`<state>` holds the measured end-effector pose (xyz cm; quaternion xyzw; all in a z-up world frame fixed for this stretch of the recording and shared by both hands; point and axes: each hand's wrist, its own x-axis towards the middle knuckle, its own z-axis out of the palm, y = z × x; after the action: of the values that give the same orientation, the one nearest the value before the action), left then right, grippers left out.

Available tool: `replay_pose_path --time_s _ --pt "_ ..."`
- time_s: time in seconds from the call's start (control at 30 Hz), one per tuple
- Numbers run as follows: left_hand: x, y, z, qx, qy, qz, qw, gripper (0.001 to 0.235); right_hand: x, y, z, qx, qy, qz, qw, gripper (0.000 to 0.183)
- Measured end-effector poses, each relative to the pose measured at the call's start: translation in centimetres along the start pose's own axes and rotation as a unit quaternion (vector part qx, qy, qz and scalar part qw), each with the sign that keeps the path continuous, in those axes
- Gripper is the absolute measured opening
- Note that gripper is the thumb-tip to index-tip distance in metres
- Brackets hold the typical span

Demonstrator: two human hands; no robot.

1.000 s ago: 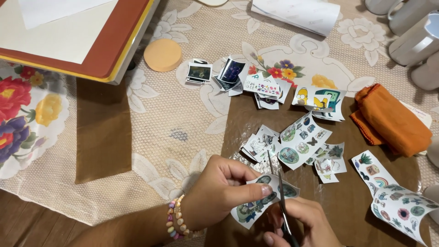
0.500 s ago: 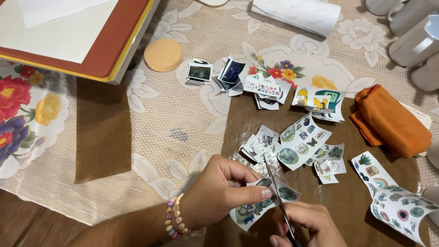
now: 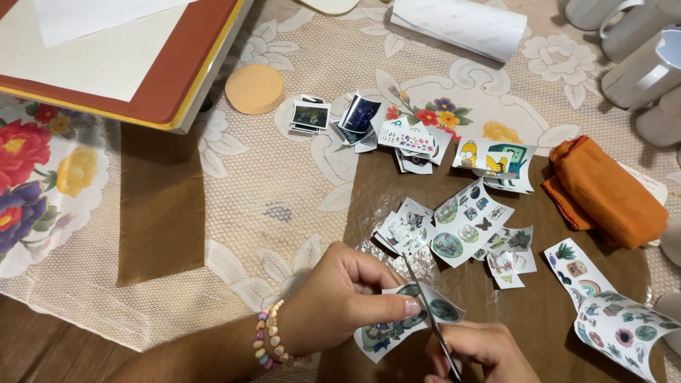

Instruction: The person uses scissors to cut individual stickers from a sheet. They hold the sticker sheet with one hand and carefully cut around the designs with the other, placing the cut stickers on the table.

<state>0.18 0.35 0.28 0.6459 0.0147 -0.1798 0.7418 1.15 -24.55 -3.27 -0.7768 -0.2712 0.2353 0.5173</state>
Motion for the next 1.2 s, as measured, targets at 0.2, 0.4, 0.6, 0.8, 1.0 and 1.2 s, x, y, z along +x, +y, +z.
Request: replay_pose_path --time_s 0.2,0.4,0.6,0.8,1.0,1.2 --pt "0.0 0.1 -0.1 0.009 -0.008 0.007 1.000 0.013 0.1 0.4 0.0 -0.021 -0.011 0.001 1.000 0.030" --pt "0.0 -0.3 0.2 -0.036 -0.045 0.026 0.998 0.010 0.5 0.4 0.6 -0.014 -0.003 -0.032 0.999 0.028" --pt "-0.1 0.3 0.2 -0.007 -0.025 0.002 1.000 0.011 0.2 1.5 0.8 -0.018 0.008 0.013 1.000 0.028" --pt "0.0 0.0 0.2 -0.043 -0.032 0.006 0.999 0.014 0.4 0.6 1.4 0.065 0.025 0.007 0.998 0.033" --pt "0.4 -0.2 0.2 -0.069 -0.047 -0.020 0.996 0.013 0.2 0.6 1.4 0.068 0.045 0.018 0.996 0.033" --pt "0.7 -1.2 0.5 -0.100 -0.081 -0.015 0.992 0.011 -0.5 1.6 1.7 0.101 0.058 0.027 0.993 0.030"
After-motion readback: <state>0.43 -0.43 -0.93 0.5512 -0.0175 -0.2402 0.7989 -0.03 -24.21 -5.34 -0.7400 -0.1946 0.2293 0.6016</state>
